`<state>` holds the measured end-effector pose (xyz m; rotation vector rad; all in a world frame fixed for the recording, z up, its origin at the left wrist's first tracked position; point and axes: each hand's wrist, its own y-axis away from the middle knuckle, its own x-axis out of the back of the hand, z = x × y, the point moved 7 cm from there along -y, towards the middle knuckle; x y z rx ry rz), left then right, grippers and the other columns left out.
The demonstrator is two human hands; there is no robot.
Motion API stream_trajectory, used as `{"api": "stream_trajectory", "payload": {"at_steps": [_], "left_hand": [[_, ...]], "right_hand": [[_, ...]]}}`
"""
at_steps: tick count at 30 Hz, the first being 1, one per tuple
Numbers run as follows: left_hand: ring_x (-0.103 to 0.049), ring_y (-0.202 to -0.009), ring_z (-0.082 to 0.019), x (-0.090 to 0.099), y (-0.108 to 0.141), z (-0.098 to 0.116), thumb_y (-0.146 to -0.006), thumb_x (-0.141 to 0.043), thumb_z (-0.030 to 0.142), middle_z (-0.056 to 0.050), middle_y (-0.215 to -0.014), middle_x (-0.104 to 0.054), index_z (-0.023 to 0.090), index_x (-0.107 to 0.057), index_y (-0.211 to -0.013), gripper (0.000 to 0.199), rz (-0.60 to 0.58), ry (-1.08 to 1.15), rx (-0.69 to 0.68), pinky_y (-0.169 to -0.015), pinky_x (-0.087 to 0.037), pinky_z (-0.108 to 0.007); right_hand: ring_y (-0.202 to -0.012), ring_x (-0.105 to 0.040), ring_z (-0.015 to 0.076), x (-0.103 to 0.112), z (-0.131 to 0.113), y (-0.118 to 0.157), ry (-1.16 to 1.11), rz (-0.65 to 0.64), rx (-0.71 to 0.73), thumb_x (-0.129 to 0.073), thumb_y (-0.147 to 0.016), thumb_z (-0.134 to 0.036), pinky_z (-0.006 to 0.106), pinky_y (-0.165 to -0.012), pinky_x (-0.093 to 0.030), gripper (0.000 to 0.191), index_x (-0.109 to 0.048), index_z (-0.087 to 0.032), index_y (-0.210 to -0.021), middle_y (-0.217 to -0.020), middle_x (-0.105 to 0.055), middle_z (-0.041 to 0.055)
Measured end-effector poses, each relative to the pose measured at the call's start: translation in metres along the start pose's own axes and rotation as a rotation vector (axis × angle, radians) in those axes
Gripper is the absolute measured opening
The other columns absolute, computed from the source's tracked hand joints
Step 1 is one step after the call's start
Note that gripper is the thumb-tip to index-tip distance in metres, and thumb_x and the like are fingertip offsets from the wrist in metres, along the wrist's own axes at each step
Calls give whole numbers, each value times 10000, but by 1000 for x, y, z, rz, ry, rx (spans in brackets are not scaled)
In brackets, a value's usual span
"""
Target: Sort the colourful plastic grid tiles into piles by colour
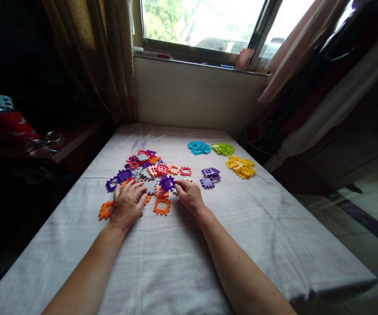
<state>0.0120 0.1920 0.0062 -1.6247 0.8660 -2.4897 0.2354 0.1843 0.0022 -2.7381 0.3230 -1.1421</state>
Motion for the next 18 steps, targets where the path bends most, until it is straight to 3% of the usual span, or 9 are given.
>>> {"api": "stream_trajectory", "payload": {"at_steps": [4,9,18], "left_hand": [[-548,-1323,-304,-1,0,0,-910,-518,344,-59,-1274,-714,277,-698,-1130,292,12,-3,-4,-1188,-243,-638],[-547,-1322,-312,-1,0,1,-908,-516,348,-62,-1273,-714,272,-710,-1100,284,-14,-9,-6,-1181,-239,-650],[-538,-1324,-302,0,0,1,-909,-509,354,-54,-1257,-719,294,-722,-1053,264,-17,4,-8,-1186,-232,-635]], "right_hand": [[-833,-699,170,-7,-5,1,36,-14,17,-605,-880,-290,255,-769,-488,198,-793,-281,-943,-901,-787,3],[-703,-669,151,2,6,-4,-150,57,-41,-535,-891,-336,237,-680,-482,269,-785,-252,-942,-760,-755,-12],[-822,-689,215,95,90,-2,13,453,-378,-551,-829,-378,298,-749,-501,375,-767,-187,-1069,-888,-780,72]]}}
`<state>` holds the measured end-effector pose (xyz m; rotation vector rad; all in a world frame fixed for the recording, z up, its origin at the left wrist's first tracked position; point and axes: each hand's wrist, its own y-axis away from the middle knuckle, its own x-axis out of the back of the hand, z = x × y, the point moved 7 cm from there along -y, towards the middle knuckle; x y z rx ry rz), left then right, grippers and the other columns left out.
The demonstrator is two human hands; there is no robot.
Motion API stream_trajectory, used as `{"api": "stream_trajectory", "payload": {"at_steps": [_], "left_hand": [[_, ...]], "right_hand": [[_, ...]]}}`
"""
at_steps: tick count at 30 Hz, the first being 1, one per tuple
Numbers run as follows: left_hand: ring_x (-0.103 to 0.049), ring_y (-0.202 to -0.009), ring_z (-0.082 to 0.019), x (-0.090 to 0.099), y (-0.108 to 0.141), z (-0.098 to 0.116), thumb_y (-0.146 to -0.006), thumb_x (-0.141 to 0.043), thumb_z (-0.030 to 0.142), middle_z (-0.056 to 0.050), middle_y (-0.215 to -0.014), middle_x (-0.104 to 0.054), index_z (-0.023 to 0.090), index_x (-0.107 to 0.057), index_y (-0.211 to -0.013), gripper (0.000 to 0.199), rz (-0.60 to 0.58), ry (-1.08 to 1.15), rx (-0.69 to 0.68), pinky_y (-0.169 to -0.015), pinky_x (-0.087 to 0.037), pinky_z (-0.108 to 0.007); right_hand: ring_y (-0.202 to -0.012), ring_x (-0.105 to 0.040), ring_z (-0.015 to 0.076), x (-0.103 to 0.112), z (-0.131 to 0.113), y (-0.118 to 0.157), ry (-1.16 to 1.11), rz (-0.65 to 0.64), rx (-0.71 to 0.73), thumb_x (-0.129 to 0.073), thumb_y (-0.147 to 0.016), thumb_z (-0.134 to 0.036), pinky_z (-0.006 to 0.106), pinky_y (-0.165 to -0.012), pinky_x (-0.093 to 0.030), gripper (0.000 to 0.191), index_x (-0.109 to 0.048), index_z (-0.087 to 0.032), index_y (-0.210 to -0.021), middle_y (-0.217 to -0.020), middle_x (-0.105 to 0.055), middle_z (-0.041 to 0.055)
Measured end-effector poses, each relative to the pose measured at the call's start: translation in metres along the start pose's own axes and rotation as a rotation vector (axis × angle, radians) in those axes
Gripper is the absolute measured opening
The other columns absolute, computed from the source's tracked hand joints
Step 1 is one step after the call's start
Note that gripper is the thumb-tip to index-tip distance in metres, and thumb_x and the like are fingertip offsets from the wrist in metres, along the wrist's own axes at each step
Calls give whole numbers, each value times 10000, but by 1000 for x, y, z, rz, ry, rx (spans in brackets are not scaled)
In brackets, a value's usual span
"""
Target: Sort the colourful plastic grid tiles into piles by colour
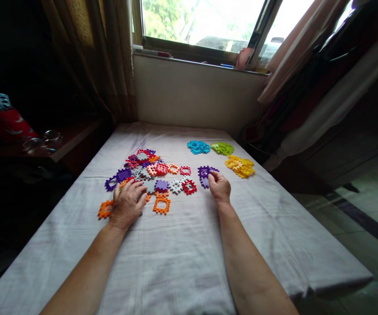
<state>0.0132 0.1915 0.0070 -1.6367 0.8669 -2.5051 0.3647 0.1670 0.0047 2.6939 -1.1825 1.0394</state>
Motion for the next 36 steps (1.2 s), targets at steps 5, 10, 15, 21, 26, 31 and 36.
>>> {"api": "stream_trajectory", "payload": {"at_steps": [5,10,15,21,26,31,36], "left_hand": [[-544,-1314,-305,1,0,1,-897,-514,340,-51,-1250,-723,304,-724,-1041,257,7,8,0,-1179,-243,-633],[-542,-1318,-312,3,0,2,-895,-510,334,-59,-1253,-722,292,-725,-1034,260,1,3,5,-1177,-248,-633],[-538,-1326,-317,3,-1,3,-901,-502,335,-65,-1254,-720,283,-727,-1038,268,-8,-2,3,-1172,-251,-644],[-544,-1319,-311,2,-1,2,-909,-498,354,-63,-1246,-725,286,-723,-1031,265,0,-4,2,-1164,-261,-644],[-541,-1323,-309,2,-1,2,-911,-496,353,-61,-1244,-725,285,-724,-1038,270,-3,3,-2,-1174,-247,-640],[-541,-1321,-314,1,0,1,-906,-507,351,-63,-1252,-721,288,-729,-1040,267,5,7,-11,-1174,-246,-644],[-547,-1314,-313,1,0,2,-908,-513,350,-67,-1240,-725,285,-729,-1047,265,6,6,-14,-1174,-252,-637]], "right_hand": [[-782,-668,223,21,35,-13,110,93,-101,-544,-824,-369,297,-697,-476,371,-778,-190,-1049,-813,-760,63],[-827,-663,229,29,44,-12,195,116,-172,-520,-874,-335,300,-717,-458,375,-768,-177,-1107,-889,-757,88],[-876,-666,240,37,42,-9,280,118,-193,-513,-905,-300,311,-741,-455,373,-751,-180,-1165,-1032,-751,117],[-886,-652,223,18,13,2,229,124,33,-487,-903,-275,314,-797,-475,348,-753,-173,-1103,-1004,-746,109],[-993,-639,224,-39,-51,41,185,-113,493,-544,-901,-254,341,-932,-472,274,-753,-205,-1071,-1065,-740,93],[-1197,-578,259,-84,-102,80,239,-396,761,-694,-860,-382,404,-1016,-435,345,-713,-256,-1181,-1293,-682,78],[-1227,-554,278,-100,-115,90,363,-511,753,-696,-862,-444,443,-1016,-416,383,-688,-281,-1208,-1238,-709,58]]}}
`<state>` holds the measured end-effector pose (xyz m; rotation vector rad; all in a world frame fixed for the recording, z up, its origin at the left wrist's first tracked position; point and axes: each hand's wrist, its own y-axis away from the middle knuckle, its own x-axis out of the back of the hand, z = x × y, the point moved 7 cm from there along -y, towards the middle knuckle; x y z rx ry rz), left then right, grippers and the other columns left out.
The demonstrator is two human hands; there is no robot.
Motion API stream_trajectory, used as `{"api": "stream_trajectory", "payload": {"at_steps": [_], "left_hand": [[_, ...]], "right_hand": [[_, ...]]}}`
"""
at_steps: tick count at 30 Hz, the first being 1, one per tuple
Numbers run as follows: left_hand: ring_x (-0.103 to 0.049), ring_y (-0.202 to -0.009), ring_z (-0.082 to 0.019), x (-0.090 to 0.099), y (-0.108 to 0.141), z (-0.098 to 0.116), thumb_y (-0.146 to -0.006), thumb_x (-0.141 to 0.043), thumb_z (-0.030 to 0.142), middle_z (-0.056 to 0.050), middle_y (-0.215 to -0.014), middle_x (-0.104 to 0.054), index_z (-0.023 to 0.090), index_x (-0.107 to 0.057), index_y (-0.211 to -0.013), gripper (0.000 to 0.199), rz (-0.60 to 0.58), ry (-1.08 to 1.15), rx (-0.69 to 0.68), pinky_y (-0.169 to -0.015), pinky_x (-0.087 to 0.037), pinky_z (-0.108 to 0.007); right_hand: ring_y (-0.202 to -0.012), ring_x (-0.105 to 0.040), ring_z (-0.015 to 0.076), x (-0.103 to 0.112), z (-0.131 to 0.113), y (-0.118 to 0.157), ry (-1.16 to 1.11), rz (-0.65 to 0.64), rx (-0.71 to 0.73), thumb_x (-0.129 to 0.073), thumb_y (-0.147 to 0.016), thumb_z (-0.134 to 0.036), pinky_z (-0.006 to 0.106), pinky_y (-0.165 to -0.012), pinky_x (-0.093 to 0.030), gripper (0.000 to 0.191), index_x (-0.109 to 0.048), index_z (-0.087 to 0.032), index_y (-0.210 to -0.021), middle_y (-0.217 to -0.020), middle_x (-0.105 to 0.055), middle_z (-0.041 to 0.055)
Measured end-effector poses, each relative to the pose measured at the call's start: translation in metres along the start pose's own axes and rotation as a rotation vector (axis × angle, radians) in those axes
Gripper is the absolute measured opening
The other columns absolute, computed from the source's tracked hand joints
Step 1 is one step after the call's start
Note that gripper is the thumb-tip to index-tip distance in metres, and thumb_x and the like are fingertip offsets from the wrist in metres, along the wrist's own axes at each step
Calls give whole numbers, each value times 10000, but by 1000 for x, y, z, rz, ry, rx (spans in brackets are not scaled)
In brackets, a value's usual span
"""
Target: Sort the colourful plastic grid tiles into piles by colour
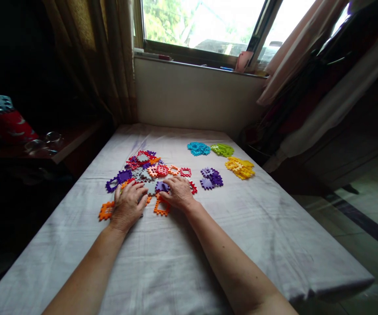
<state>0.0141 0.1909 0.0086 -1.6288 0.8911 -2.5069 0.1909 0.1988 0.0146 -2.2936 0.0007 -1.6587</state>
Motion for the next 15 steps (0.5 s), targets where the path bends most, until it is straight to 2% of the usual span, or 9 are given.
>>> {"api": "stream_trajectory", "payload": {"at_steps": [4,9,12,15], "left_hand": [[-552,-1308,-305,0,0,1,-909,-517,352,-65,-1241,-725,288,-726,-1053,263,-2,-1,-8,-1178,-252,-627],[-544,-1317,-299,-1,1,-1,-902,-525,351,-57,-1247,-723,300,-724,-1058,258,4,-5,-8,-1183,-250,-618],[-544,-1317,-307,-2,0,-1,-902,-519,355,-61,-1246,-723,295,-726,-1047,260,2,-3,-3,-1175,-259,-631],[-556,-1304,-303,-1,0,0,-905,-511,355,-57,-1247,-724,297,-726,-1034,258,6,-3,-10,-1170,-272,-623]], "right_hand": [[-1170,-577,273,-4,0,-2,-19,-27,-59,-700,-856,-440,428,-974,-430,355,-704,-282,-1174,-1174,-723,66],[-1147,-572,264,5,17,0,-92,96,-120,-739,-814,-423,407,-970,-423,430,-685,-291,-1220,-1206,-694,74],[-1151,-563,266,21,50,10,-95,232,-201,-718,-820,-377,407,-985,-406,423,-683,-270,-1228,-1212,-689,84],[-1147,-554,286,40,99,32,-36,353,-361,-707,-816,-351,425,-992,-394,414,-691,-236,-1213,-1185,-694,105]]}}
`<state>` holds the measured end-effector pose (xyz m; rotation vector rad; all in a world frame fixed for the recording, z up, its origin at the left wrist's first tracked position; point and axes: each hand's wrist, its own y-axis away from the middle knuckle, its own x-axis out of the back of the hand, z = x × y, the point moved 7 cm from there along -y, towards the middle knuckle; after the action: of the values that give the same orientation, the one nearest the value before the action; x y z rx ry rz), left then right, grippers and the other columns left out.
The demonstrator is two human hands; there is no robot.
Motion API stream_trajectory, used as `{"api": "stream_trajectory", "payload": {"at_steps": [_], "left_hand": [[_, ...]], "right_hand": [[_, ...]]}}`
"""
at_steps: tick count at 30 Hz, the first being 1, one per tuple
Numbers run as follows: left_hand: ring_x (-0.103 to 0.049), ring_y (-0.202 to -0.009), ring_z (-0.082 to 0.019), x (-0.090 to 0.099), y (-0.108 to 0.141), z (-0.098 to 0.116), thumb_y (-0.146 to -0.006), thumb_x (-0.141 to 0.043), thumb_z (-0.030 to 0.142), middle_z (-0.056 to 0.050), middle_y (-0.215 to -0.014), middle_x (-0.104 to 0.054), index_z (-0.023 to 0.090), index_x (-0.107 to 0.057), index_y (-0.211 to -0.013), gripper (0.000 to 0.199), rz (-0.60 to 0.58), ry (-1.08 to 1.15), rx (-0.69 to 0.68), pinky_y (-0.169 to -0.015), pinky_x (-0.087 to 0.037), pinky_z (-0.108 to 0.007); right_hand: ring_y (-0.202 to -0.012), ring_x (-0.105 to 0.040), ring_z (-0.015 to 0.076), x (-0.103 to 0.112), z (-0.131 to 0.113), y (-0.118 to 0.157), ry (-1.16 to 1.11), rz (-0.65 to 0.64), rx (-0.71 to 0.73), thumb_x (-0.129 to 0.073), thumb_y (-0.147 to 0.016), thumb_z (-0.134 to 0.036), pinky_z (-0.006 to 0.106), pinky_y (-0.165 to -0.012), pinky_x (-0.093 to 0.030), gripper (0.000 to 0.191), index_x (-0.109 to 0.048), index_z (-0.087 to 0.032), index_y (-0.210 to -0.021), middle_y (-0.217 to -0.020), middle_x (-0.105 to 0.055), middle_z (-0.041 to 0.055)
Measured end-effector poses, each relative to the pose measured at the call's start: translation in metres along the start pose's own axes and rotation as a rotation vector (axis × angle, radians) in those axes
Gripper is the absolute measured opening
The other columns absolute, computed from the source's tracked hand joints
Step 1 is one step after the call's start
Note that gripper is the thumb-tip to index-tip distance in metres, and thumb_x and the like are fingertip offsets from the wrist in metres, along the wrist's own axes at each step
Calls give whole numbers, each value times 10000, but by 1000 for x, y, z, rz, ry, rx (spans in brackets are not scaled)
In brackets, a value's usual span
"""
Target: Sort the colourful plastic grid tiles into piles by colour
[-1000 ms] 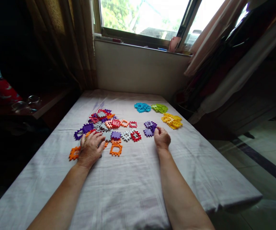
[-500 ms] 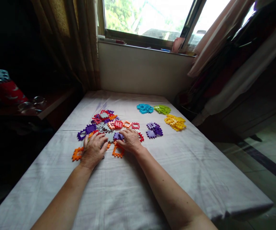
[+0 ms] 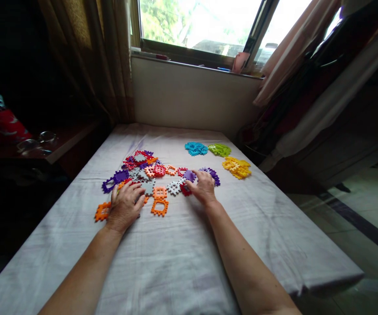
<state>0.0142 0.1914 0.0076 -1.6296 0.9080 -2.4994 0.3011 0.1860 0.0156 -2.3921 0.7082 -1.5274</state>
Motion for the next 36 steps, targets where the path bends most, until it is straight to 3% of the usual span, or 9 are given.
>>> {"api": "stream_trajectory", "payload": {"at_steps": [4,7,13,17,22,25,28,33,36], "left_hand": [[-559,-1299,-299,0,0,0,-903,-507,351,-56,-1250,-722,297,-726,-1030,260,10,1,-7,-1173,-273,-608],[-552,-1309,-301,0,0,0,-902,-503,351,-64,-1255,-719,290,-724,-1036,265,14,2,-10,-1175,-270,-603],[-564,-1302,-291,2,1,0,-910,-493,353,-63,-1270,-714,285,-720,-1033,267,20,2,-5,-1176,-273,-591],[-594,-1271,-267,2,0,1,-908,-506,361,-58,-1262,-719,285,-715,-1070,276,34,50,-32,-1184,-299,-550],[-654,-1177,-237,8,-5,-1,-911,-505,437,-67,-1236,-728,248,-709,-1096,334,61,230,-39,-1097,-451,-453],[-660,-1164,-212,21,-13,-21,-931,-465,457,-57,-1233,-726,240,-705,-1104,367,106,290,58,-1046,-500,-369],[-656,-1163,-251,36,-22,-64,-913,-478,429,-74,-1243,-718,231,-696,-1126,364,136,134,245,-1048,-496,-413],[-478,-1370,-425,36,-24,-129,-777,-655,491,-209,-1409,-597,172,-674,-1178,512,-78,-210,488,-1123,-334,-647],[-494,-1355,-425,31,-20,-136,-764,-658,513,-211,-1390,-609,198,-684,-1148,497,-148,-227,514,-1126,-308,-658]], "right_hand": [[-1161,-533,313,23,59,4,112,108,-222,-713,-810,-373,442,-987,-387,468,-671,-205,-1244,-1205,-672,138],[-1178,-516,321,26,75,9,136,132,-267,-711,-813,-396,444,-993,-379,472,-669,-199,-1240,-1214,-660,148],[-1238,-479,325,19,68,14,135,162,-221,-705,-813,-376,469,-1038,-359,457,-667,-217,-1239,-1304,-613,147],[-1253,-473,309,15,57,16,103,191,-100,-644,-842,-312,468,-1070,-338,367,-682,-226,-1197,-1315,-608,127],[-1252,-486,284,9,46,19,84,259,59,-600,-852,-263,438,-1062,-348,297,-705,-236,-1129,-1271,-641,98],[-1257,-490,277,6,45,20,75,280,115,-592,-859,-261,433,-1053,-361,277,-715,-240,-1106,-1271,-649,91],[-1251,-501,276,6,46,20,51,296,124,-581,-865,-254,439,-1051,-373,265,-722,-239,-1088,-1264,-656,90],[-1234,-517,270,7,49,20,13,313,95,-564,-877,-263,443,-1047,-389,250,-725,-244,-1067,-1231,-669,83],[-1223,-528,269,7,50,20,-7,317,92,-561,-877,-272,446,-1043,-399,241,-727,-242,-1049,-1220,-675,81]]}}
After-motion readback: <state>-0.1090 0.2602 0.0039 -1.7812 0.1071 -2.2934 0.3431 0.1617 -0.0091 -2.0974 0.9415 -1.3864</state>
